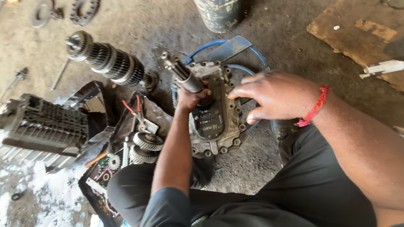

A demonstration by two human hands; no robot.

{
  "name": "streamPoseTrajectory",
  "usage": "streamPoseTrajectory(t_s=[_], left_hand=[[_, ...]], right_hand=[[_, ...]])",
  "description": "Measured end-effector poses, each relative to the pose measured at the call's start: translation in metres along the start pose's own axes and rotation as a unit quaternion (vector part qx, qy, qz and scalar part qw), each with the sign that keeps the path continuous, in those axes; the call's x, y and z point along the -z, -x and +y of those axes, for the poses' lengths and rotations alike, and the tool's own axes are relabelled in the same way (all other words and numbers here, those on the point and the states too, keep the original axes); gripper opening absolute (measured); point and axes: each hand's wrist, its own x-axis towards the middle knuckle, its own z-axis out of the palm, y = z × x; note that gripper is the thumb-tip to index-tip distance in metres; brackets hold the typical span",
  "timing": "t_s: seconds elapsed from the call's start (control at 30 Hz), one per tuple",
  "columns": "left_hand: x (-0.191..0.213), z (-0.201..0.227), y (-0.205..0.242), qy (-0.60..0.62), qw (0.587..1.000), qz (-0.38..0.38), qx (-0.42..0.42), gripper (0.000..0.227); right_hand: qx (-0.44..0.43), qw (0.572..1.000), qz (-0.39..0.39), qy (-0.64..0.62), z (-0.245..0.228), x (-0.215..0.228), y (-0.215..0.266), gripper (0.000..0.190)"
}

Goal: The person is assembling a gearbox by inserting a shaft into the casing and aligning gears. They use a hammer to tap the shaft into place and adjust the components by hand.

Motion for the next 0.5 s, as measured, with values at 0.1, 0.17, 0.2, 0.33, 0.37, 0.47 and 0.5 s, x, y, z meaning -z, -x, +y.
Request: streamPoseTrajectory(t_s=[0.1, 0.17, 0.2, 0.33, 0.37, 0.47, 0.5], left_hand=[[-0.018, 0.003, 0.000, -0.014, 0.998, 0.052, 0.032, 0.038], [-0.050, 0.002, -0.001, -0.023, 0.967, 0.254, 0.018, 0.041], [-0.062, 0.001, -0.001, -0.028, 0.937, 0.349, 0.011, 0.042], [-0.084, -0.008, -0.001, -0.118, 0.898, 0.418, 0.073, 0.051], [-0.077, -0.011, 0.001, -0.069, 0.922, 0.377, 0.050, 0.046], [-0.044, -0.014, -0.002, -0.032, 0.973, 0.224, 0.033, 0.039], [-0.033, -0.014, -0.003, -0.036, 0.985, 0.168, 0.036, 0.038]], right_hand=[[-0.036, 0.999, -0.024, -0.006, -0.002, 0.000, 0.006, 0.070], [-0.046, 0.998, -0.025, -0.018, -0.001, -0.002, 0.008, 0.070], [-0.025, 0.999, -0.008, -0.018, -0.001, -0.005, 0.008, 0.070], [0.012, 1.000, 0.017, -0.010, 0.001, -0.007, 0.006, 0.072], [0.013, 1.000, 0.015, -0.012, 0.001, -0.007, 0.004, 0.072], [-0.002, 1.000, -0.016, 0.005, 0.003, -0.005, 0.000, 0.070], [-0.009, 1.000, -0.012, -0.003, 0.004, -0.004, 0.000, 0.069]])
